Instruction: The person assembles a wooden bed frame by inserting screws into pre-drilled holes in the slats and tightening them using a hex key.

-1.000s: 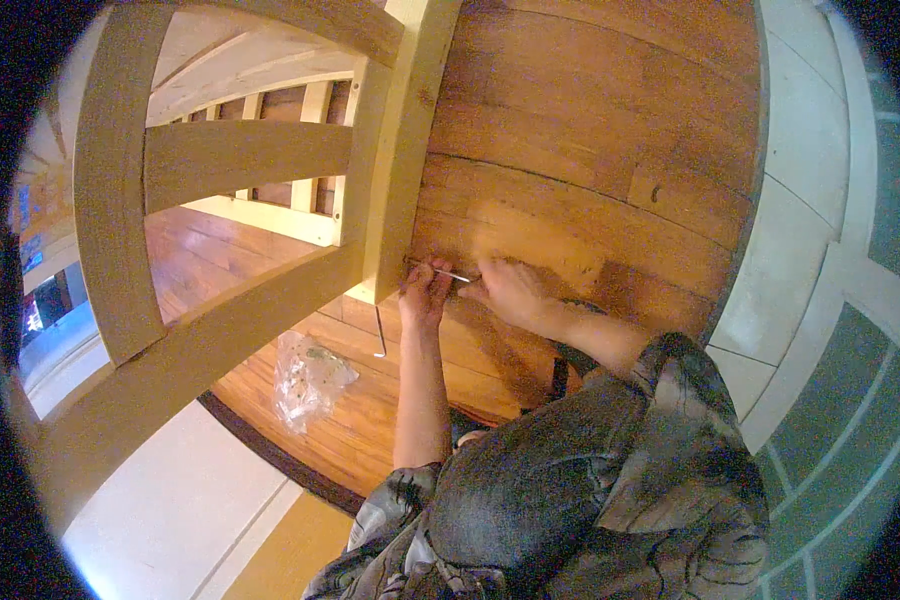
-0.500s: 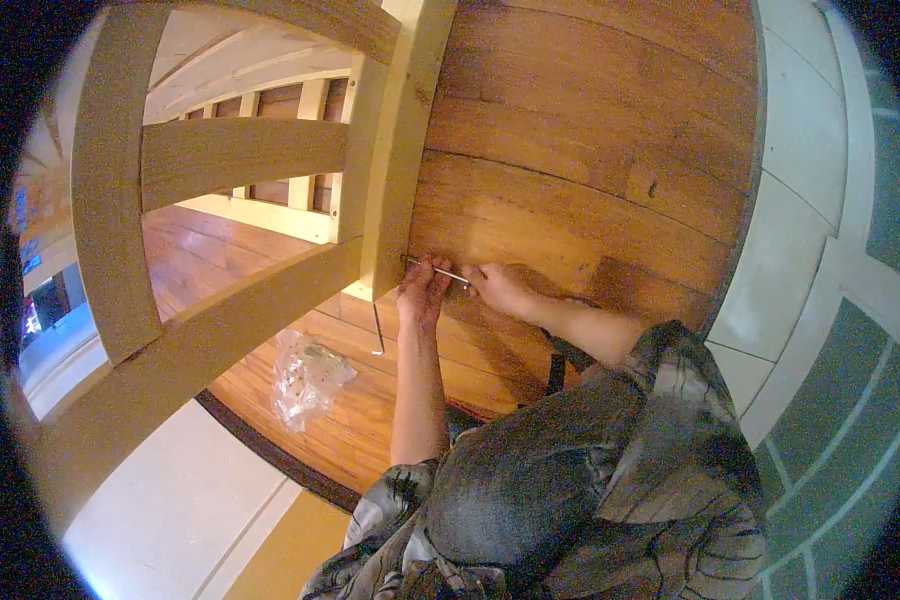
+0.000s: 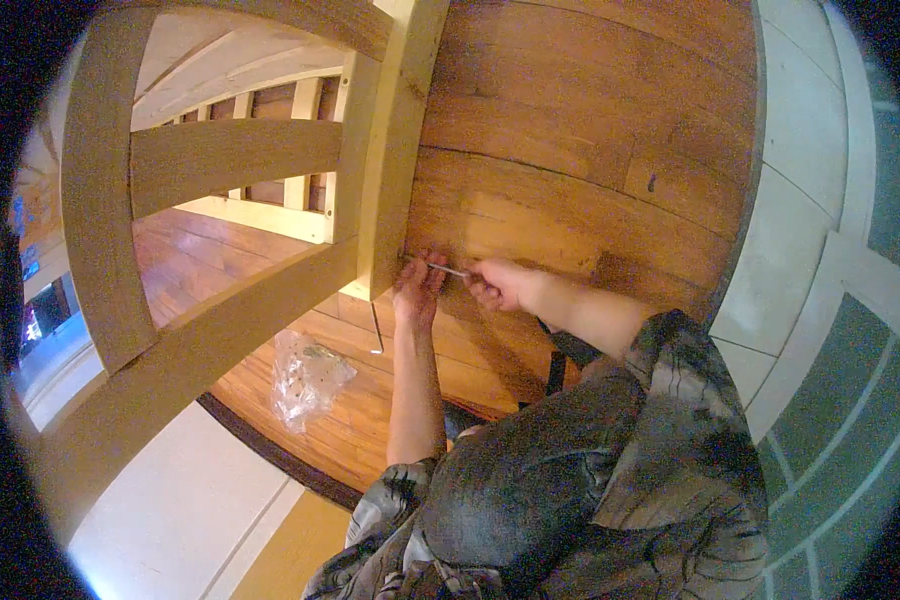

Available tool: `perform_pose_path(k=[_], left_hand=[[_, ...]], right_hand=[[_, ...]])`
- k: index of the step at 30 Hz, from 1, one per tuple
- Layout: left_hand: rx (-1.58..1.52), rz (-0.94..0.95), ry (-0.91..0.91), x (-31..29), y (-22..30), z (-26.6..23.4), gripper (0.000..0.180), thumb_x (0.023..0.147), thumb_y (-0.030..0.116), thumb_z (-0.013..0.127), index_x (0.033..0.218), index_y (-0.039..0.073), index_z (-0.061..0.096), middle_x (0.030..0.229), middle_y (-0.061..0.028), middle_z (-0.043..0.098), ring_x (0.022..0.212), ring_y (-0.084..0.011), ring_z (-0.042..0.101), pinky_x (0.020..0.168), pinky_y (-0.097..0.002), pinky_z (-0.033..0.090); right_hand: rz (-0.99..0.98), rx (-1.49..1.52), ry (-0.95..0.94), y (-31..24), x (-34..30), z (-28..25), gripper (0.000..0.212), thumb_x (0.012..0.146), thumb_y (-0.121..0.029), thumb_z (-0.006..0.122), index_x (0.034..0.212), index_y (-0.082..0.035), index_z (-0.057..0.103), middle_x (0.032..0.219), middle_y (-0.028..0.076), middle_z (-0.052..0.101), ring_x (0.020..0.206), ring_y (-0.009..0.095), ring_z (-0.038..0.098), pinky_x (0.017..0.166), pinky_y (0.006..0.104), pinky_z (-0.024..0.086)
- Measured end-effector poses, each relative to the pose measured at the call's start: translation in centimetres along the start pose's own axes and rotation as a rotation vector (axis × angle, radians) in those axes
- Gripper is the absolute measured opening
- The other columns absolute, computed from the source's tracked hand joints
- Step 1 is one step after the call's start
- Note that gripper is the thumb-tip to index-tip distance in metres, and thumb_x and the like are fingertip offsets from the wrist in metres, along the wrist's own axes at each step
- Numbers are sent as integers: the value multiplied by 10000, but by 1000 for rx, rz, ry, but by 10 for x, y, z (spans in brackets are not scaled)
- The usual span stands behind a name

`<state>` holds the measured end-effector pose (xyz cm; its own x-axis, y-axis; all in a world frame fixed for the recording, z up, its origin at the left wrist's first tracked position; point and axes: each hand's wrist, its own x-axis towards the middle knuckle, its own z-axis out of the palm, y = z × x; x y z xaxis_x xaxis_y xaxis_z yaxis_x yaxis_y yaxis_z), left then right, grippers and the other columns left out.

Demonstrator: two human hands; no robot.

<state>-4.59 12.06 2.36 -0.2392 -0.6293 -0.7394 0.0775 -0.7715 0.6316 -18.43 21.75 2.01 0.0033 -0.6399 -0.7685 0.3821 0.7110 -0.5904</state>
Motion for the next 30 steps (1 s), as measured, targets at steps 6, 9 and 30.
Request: perform_pose_path(k=[6,9,30], left_hand=[[-66,-21,-39,3,0,0,177,808,95,475,951,-8,486,918,-118,540,842,-238,547,726,-321,467],[-81,-74,-47,5,3,-10,176,814,87,461,961,-7,485,940,-122,536,863,-253,543,739,-326,465],[-83,-88,-106,0,5,5,205,814,94,464,1000,7,455,1014,-115,502,926,-244,504,803,-364,422]], right_hand=[[-438,-656,191,2,-14,2,321,837,-334,373,751,-37,455,547,117,486,433,258,466,432,376,394],[-776,-921,333,8,-12,6,298,830,-303,385,755,-27,469,580,154,524,465,323,486,481,406,411],[453,860,-384,15,23,-9,297,850,-272,346,709,-46,476,493,39,427,381,129,393,337,255,295]])
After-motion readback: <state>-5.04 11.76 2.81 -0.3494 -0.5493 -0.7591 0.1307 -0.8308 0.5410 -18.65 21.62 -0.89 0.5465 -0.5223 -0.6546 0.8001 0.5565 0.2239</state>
